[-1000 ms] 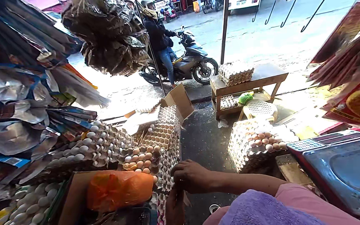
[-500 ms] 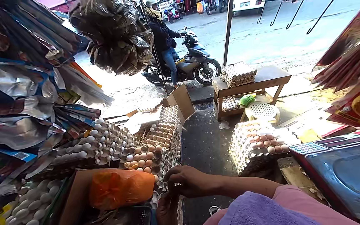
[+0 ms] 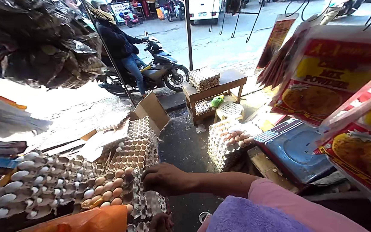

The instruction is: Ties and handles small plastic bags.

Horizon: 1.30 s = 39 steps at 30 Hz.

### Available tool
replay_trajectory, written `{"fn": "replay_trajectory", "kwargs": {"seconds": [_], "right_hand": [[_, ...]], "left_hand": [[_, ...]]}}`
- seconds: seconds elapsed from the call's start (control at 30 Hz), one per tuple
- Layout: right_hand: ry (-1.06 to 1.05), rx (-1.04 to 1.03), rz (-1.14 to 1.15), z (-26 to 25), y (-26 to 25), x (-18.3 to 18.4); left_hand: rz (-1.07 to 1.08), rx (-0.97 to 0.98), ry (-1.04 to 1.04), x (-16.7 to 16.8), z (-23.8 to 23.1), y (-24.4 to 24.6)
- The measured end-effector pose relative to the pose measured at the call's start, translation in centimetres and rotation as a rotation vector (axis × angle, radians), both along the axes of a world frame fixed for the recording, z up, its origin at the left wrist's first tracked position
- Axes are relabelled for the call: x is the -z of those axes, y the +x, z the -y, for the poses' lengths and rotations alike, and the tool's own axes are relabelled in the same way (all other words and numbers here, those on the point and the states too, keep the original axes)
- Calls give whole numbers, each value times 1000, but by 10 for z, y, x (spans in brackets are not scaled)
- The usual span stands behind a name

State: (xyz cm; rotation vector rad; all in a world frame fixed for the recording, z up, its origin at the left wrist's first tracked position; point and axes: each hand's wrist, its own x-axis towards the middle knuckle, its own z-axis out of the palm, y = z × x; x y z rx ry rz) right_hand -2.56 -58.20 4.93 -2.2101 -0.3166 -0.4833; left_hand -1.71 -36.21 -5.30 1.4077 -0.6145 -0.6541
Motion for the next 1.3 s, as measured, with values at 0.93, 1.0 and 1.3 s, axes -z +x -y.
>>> {"fn": "replay_trajectory", "kwargs": {"seconds": [0.93,1.0,1.3], "right_hand": [[266,208,66,43,-1,-8],[268,214,-4,46,-2,5],[79,37,137,17,2,23]], "left_hand": [[-325,-179,-416,-52,39,47],[-313,-154,-524,-52,36,55],[-185,-215,-374,-66,9,53]]}}
